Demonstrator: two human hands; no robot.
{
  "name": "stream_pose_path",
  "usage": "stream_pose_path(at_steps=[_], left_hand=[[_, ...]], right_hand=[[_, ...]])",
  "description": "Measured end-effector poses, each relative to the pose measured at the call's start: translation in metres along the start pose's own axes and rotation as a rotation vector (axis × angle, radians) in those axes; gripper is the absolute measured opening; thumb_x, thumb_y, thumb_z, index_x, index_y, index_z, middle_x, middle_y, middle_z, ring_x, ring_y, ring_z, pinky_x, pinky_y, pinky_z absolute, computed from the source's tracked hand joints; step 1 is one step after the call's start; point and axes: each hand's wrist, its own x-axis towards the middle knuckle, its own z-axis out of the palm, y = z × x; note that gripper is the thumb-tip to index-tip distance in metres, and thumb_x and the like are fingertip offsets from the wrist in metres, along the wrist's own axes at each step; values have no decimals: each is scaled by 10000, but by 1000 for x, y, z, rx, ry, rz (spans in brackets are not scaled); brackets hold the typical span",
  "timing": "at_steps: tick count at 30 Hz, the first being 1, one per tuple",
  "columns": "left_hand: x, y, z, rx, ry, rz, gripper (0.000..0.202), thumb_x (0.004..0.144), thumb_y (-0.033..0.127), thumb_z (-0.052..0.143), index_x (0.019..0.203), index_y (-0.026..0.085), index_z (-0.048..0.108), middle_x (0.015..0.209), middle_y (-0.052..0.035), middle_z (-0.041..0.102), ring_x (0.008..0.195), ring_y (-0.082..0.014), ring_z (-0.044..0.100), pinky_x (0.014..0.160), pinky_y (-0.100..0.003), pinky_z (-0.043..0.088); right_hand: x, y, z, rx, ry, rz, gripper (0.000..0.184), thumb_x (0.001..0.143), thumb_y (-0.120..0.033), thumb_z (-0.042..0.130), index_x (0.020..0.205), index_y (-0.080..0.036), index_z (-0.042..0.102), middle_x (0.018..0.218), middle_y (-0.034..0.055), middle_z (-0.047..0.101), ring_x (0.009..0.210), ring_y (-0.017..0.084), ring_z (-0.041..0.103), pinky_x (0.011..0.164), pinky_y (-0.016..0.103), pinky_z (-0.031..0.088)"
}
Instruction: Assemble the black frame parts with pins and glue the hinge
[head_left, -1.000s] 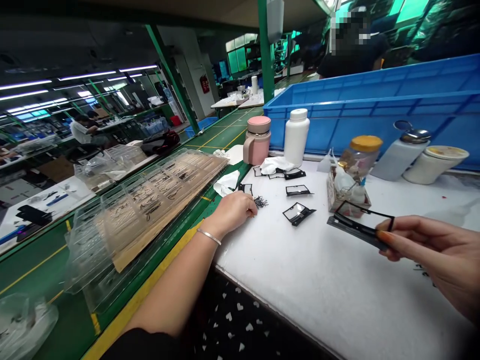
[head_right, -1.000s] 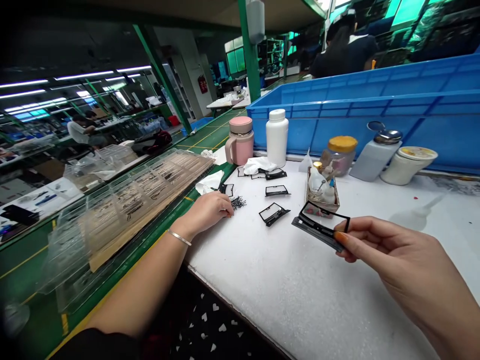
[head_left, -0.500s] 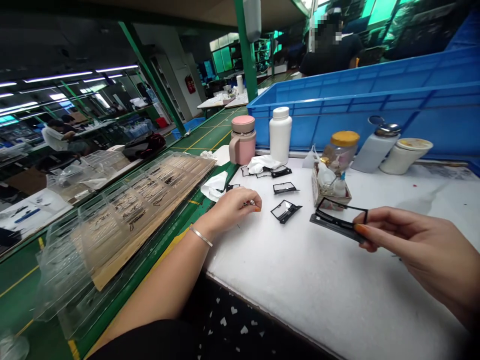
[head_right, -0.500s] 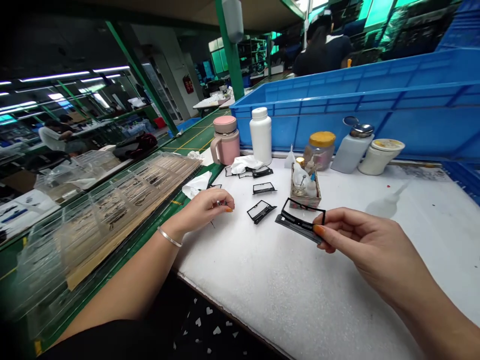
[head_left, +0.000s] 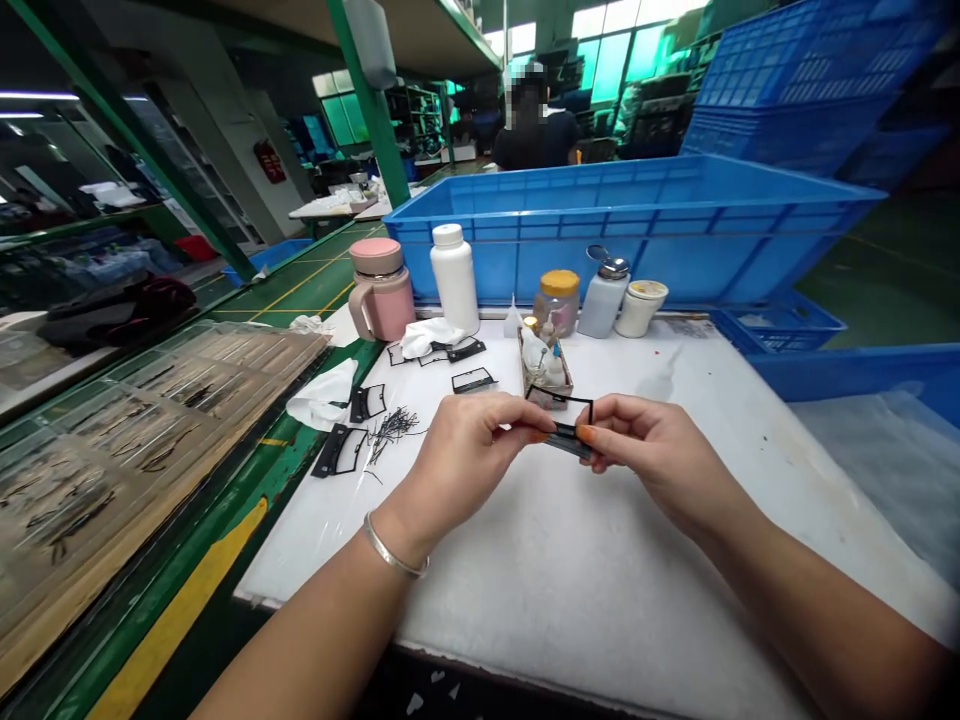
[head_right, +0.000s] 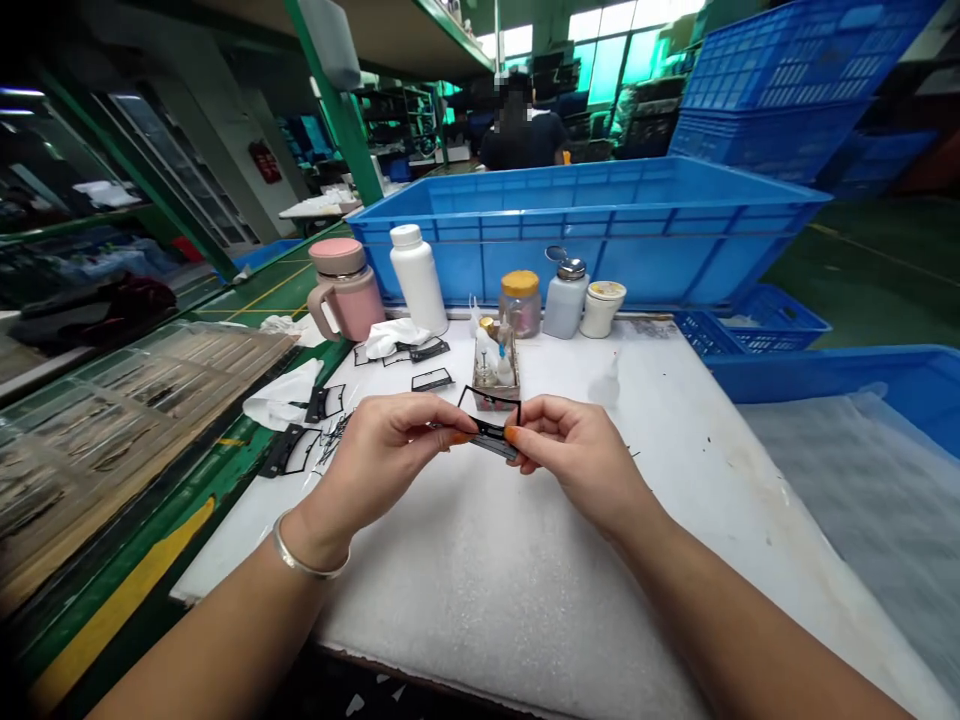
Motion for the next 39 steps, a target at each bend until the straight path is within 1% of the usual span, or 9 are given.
stream_pose_path(at_steps=[2,4,9,16,20,26,32,39], left_hand=[[-2,-5,5,76,24,88,130,848,94,680,878,199,750,831,20,737,771,-100,672,716,-205,504],[-5,-10,7,125,44,141,111,862,112,672,895,188,746,863,3,737,799,-108,673,733,-213,509],[-11,-16,6,285,113,190,128,876,120,655,973,171,721,886,-18,733,824,-132,668,736,-241,509],[-14,-15,8,355,93,277,125,888,115,627,934,174,728,877,-25,715,811,-143,651,728,-265,512],[-15,-15,10,362,81,281,119,881,119,638,920,183,730,864,-21,709,794,-141,641,717,-264,506],[-16,-14,10,365,61,269,135,880,103,631,932,184,726,864,-14,711,796,-137,642,720,-259,503],[-16,-13,11,370,46,232,98,871,113,645,911,178,706,855,-9,720,787,-146,644,724,-274,490],[-16,-12,11,371,58,219,103,850,96,654,880,186,695,816,1,714,759,-144,640,700,-270,471]], right_hand=[[-1,0,0,39,-8,1,285,823,-392,766,860,-130,660,750,45,639,662,115,601,571,150,503],[-1,0,1,55,-20,2,278,832,-381,756,867,-127,649,748,43,640,657,110,601,563,142,497],[-3,-2,4,81,-56,18,264,861,-367,717,912,-130,611,770,45,652,665,117,625,542,138,485],[-4,-1,6,99,-84,34,203,906,-324,655,981,-141,614,946,47,626,743,150,682,556,156,495],[-5,1,6,133,-94,63,180,934,-321,612,1011,-161,589,1019,48,611,781,172,695,560,172,502],[-4,2,7,123,-104,61,264,877,-314,702,1040,-160,564,967,50,640,794,185,696,594,187,505],[-7,-2,9,75,-83,41,276,883,-308,693,1066,-139,572,908,58,664,780,186,695,604,199,508],[-8,-2,11,49,-63,16,235,892,-287,670,1047,-141,570,910,58,671,783,176,690,606,200,514]])
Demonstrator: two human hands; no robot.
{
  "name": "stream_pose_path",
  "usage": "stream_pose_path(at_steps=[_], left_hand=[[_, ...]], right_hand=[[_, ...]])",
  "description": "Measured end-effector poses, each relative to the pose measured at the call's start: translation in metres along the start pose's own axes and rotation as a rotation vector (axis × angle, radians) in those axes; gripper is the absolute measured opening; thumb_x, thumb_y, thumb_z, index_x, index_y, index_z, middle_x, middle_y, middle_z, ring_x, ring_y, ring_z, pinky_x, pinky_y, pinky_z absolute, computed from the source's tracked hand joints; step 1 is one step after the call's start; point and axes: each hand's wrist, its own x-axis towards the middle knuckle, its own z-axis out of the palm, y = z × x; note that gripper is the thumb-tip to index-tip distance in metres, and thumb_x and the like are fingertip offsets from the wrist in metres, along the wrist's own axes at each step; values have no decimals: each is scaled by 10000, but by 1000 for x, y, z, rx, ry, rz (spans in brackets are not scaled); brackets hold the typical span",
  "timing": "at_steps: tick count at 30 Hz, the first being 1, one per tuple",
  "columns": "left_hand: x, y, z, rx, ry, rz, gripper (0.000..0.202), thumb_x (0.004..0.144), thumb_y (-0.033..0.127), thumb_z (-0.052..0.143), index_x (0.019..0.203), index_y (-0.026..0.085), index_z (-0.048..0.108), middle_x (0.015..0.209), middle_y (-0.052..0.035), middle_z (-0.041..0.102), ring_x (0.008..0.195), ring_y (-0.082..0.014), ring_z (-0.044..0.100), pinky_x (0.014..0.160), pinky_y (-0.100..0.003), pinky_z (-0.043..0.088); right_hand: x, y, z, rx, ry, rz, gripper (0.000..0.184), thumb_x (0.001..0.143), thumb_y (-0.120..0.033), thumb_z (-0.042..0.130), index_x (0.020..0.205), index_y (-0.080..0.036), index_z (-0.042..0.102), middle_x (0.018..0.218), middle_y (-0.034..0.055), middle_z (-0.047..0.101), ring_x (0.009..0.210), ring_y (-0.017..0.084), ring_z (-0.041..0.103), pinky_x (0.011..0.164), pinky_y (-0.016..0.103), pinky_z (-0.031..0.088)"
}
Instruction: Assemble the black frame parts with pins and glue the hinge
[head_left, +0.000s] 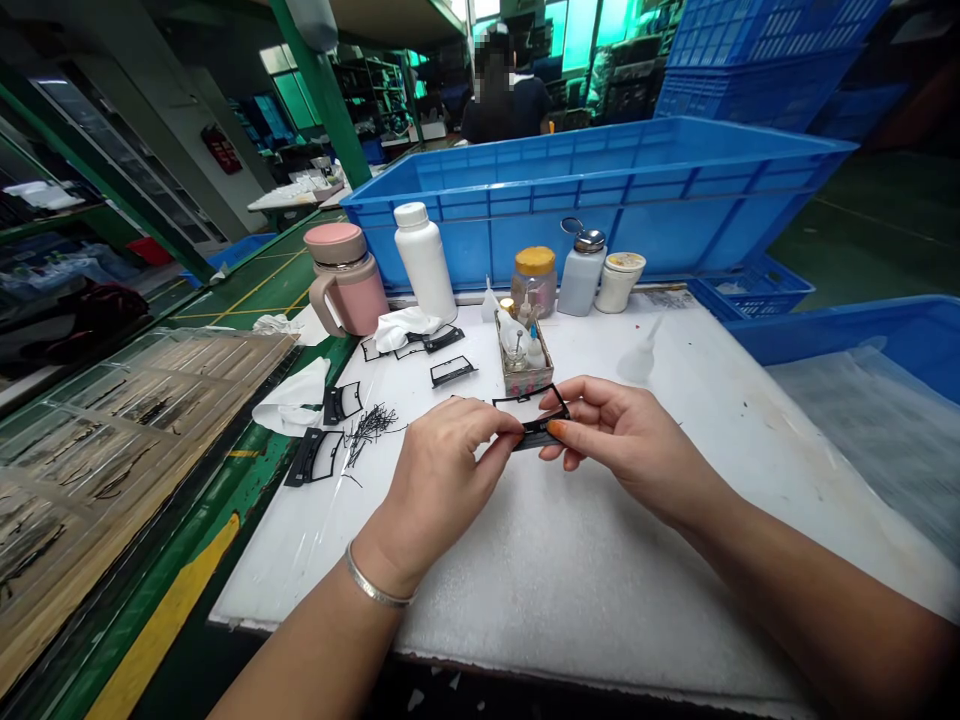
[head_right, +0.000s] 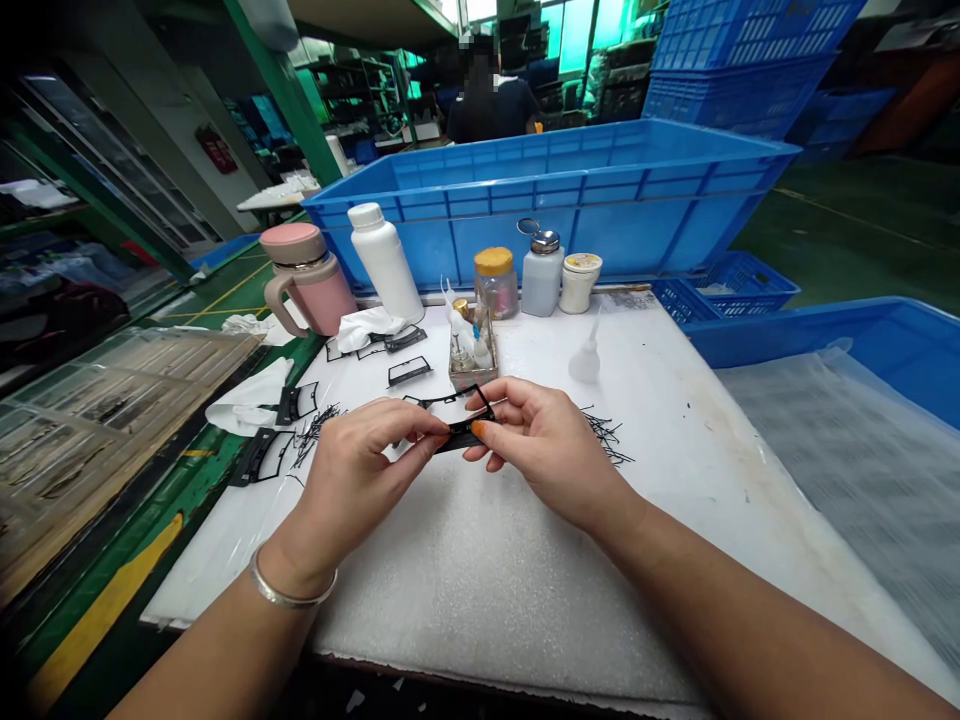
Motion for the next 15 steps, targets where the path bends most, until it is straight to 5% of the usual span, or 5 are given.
stream_pose_path(at_steps=[15], left_hand=[[-1,7,4,39,9,38,99,888,120,608,899,184,682,851,-22,704,794,-152,626,729,-288,475]], right_hand=[[-4,-3,8,-30,106,-63,220,782,-185,713,976,-135,622,845,16,642,662,124,635,615,206,542]])
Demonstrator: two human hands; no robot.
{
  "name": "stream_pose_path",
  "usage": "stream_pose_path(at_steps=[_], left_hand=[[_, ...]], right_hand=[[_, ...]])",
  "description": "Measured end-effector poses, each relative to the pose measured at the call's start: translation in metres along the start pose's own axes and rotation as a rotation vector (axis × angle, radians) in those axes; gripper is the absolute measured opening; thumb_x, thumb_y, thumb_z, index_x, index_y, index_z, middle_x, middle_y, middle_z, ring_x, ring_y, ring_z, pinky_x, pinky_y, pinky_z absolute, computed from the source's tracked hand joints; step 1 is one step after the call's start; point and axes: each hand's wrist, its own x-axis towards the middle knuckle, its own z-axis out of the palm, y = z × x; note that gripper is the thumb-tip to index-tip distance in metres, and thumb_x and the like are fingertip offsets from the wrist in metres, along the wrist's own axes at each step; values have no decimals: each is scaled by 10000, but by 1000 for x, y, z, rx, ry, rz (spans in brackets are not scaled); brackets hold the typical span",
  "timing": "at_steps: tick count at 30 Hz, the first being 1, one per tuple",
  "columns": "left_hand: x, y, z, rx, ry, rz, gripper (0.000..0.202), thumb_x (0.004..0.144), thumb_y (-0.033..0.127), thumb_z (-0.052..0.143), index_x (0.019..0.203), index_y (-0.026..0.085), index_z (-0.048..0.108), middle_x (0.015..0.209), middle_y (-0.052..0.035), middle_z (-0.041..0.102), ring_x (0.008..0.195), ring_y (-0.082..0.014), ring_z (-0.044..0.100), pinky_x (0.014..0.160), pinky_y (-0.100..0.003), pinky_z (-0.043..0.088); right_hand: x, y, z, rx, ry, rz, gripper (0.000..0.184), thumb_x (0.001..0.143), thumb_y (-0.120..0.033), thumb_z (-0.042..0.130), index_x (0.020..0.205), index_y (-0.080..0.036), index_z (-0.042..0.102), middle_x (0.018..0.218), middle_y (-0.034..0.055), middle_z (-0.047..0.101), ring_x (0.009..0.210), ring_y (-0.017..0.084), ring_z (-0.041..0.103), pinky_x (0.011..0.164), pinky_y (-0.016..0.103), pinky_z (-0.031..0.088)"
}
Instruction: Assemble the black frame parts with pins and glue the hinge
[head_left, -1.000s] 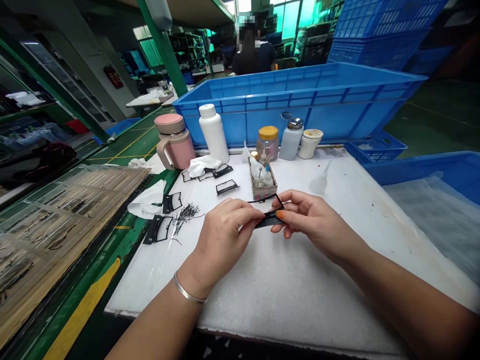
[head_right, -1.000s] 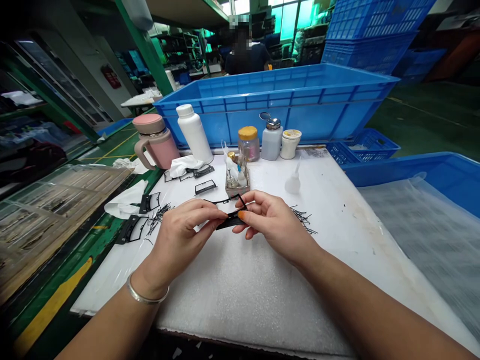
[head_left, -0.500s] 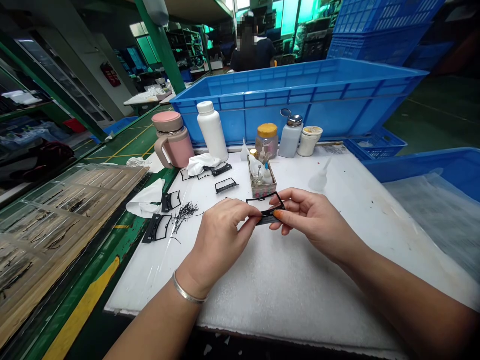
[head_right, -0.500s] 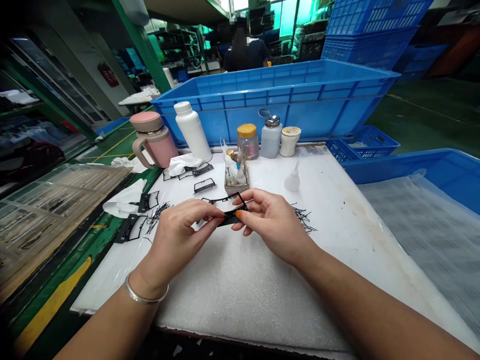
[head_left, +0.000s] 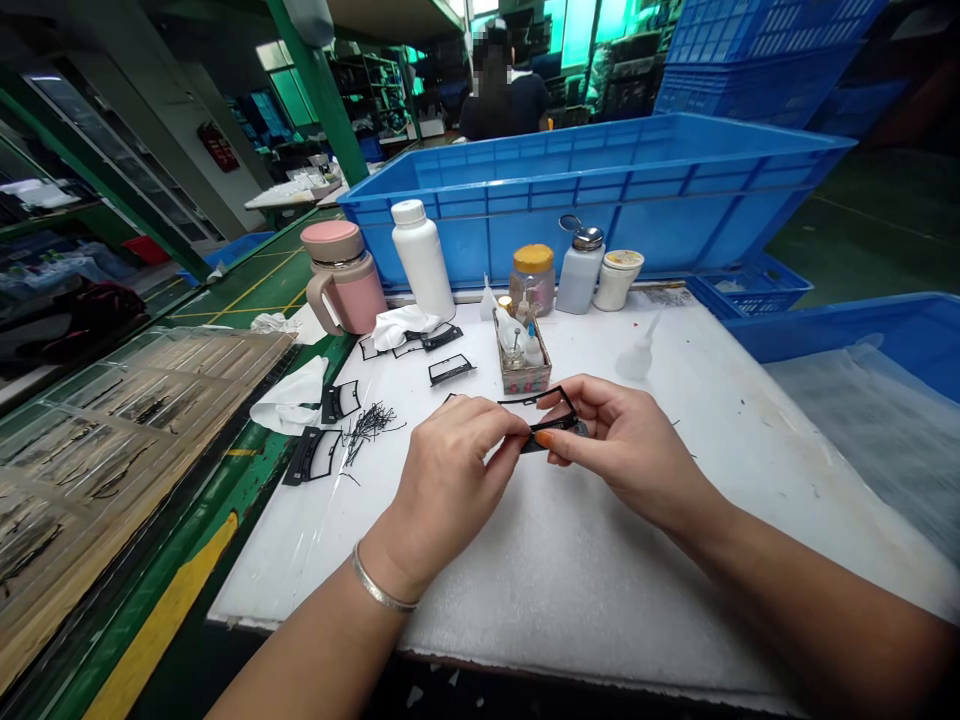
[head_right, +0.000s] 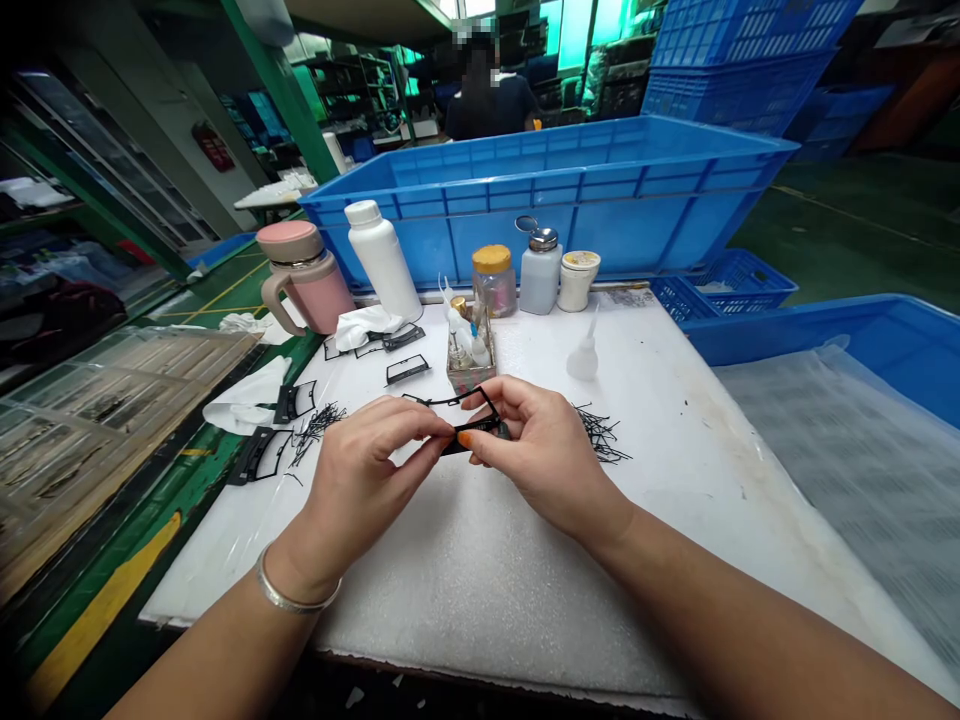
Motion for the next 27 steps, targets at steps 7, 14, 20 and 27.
stream_pose_path(at_steps=[7,14,20,27], left_hand=[[-1,1,3,28,-9,43,102,921,155,581,930,188,677,895,-38,696,833,-163,613,757,-297,480],[1,1,1,-85,78,-146,199,836,220,709,991,189,590,970,-42,636,896,-170,583,751,-289,518],[6,-5,3,-663,-32,-499,210,797,201,728,975,167,623,820,-17,625,737,-120,591,631,-209,532],[8,-10,1,-725,-22,-562,125,772,236,759,788,153,667,744,-15,630,685,-114,568,618,-217,491]], right_hand=[[0,0,3,-22,24,-74,147,789,-144,696,918,-139,626,765,-7,608,657,112,602,591,185,531],[0,-3,0,-18,40,-73,173,787,-156,689,946,-135,625,763,1,614,644,110,588,585,185,518],[1,-4,1,17,29,-43,214,767,-224,749,923,-137,629,798,20,614,654,122,585,574,208,523],[3,1,-2,64,-38,3,234,784,-282,756,905,-136,618,834,27,618,685,133,614,634,233,525]])
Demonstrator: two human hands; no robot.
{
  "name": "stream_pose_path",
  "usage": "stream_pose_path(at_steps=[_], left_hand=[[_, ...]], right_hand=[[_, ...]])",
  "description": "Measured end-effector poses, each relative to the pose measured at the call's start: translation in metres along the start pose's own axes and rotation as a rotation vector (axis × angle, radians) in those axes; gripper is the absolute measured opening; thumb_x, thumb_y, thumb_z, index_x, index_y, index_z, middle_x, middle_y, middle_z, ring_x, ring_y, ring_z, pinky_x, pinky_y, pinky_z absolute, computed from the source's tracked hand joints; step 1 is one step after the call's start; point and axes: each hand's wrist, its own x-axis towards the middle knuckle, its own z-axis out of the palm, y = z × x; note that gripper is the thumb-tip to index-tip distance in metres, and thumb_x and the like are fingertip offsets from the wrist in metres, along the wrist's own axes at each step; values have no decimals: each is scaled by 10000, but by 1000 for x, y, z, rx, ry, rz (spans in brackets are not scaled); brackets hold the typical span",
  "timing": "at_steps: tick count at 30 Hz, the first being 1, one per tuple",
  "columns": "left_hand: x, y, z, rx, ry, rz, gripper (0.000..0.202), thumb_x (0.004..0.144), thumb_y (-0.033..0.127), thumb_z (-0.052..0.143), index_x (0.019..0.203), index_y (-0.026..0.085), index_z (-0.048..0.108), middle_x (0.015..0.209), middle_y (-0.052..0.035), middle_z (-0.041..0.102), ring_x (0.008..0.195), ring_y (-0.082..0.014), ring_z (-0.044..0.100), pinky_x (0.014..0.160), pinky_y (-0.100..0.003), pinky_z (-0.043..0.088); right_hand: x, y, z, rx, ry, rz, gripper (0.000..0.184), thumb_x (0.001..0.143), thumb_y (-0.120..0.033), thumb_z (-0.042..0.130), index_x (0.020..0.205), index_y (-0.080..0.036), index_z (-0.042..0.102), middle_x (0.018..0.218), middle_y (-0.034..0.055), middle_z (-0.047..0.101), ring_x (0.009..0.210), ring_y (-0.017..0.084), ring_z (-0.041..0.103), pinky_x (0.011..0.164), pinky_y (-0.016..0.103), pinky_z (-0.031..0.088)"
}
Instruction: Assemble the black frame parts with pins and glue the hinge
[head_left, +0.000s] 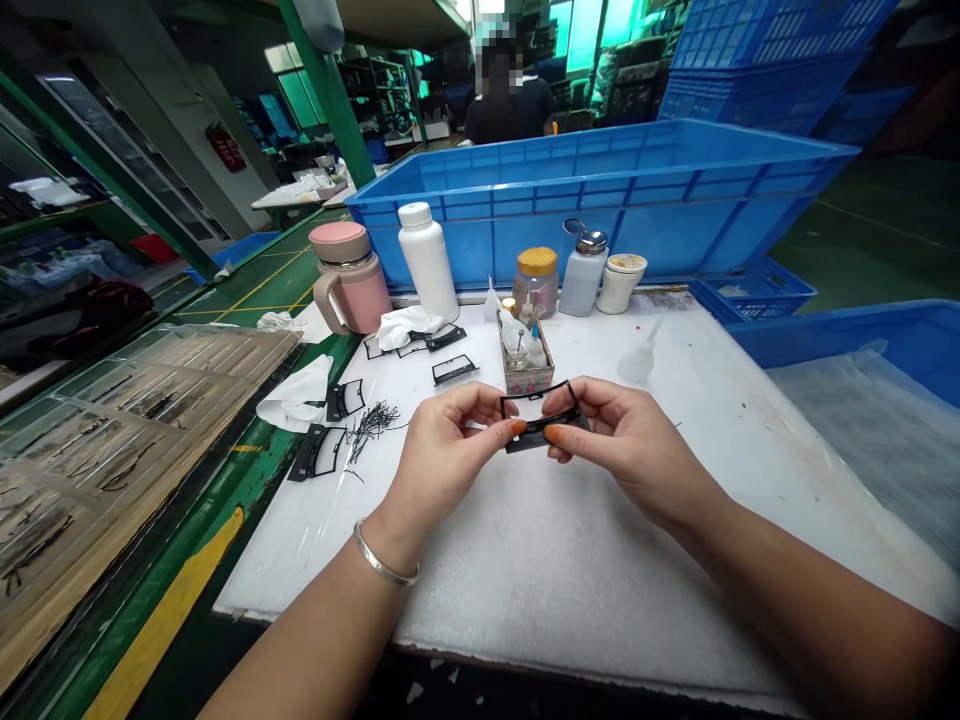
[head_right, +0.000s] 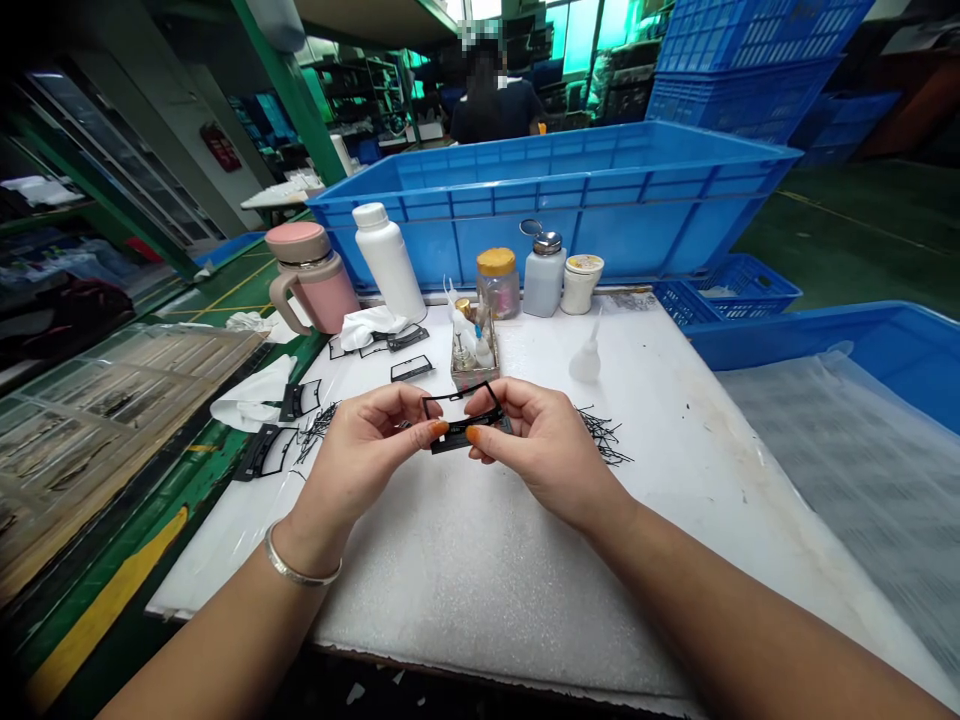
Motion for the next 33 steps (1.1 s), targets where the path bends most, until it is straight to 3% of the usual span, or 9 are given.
stream_pose_path(at_steps=[18,33], left_hand=[[-3,4,1,74,29,35,90,766,209,754,770,161,678,732,4,637,673,-98,567,598,-189,466],[-1,2,0,40,2,-17,94,777,222,734,792,154,670,752,-8,638,696,-111,557,629,-217,459]], right_hand=[[1,2,-1,-14,-22,-8,93,817,-148,693,880,-131,626,790,3,627,701,109,634,663,174,507],[1,3,-4,-40,-51,2,110,825,-191,699,886,-120,643,741,14,642,687,114,631,645,167,504]])
